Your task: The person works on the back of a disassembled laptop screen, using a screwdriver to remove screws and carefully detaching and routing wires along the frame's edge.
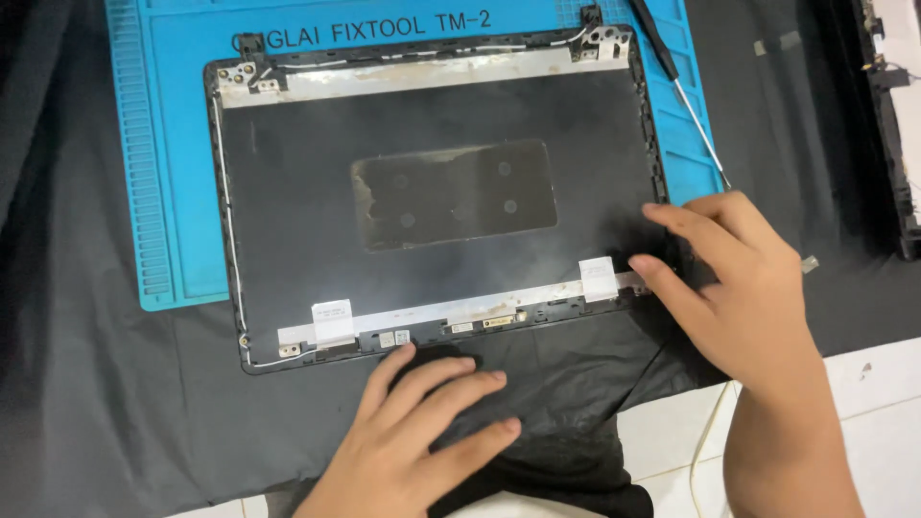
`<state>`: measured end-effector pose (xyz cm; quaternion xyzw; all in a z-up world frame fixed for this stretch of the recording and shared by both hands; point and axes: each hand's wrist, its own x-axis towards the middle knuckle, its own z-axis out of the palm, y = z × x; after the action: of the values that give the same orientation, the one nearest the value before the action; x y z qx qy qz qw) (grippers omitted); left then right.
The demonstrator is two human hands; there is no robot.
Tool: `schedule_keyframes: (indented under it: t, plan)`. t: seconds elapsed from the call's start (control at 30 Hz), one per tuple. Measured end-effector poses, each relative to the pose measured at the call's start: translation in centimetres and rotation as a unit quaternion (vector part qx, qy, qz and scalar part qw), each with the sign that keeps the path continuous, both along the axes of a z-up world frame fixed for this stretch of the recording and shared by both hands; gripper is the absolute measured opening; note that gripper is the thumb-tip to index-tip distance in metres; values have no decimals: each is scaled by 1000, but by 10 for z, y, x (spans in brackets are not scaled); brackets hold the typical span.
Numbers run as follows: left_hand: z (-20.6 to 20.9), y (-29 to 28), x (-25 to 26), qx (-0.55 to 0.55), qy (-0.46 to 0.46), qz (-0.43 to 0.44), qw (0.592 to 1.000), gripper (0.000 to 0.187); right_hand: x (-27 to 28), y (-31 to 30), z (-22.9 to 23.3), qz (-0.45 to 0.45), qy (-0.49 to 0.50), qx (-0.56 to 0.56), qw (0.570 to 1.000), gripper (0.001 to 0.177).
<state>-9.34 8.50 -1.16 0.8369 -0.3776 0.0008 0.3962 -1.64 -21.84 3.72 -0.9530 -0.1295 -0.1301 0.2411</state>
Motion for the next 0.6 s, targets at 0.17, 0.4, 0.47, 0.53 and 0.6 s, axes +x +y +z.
schedule_keyframes:
  t: [0.17, 0.4, 0.47, 0.53, 0.6]
  plan:
    - [-8, -13, -13, -8, -6, 10, 1000, 31, 19, -11, -11, 31, 20, -67, 997, 15]
    - [-21, -19, -24, -12, -11, 23, 1000, 29, 32, -34, -3, -41, 59, -5, 997, 21]
    - [-22, -22, -24, -16, -17, 21, 999, 31, 39, -40, -5, -77, 68, 109, 989, 18]
    - [-23, -26, -24, -21, -24, 20, 999, 35, 44, -49, -8, -111, 76, 221, 966, 16]
    - [-25, -29, -27, -26, -32, 13, 999, 43, 48, -60, -11, -119, 67, 210, 968, 15]
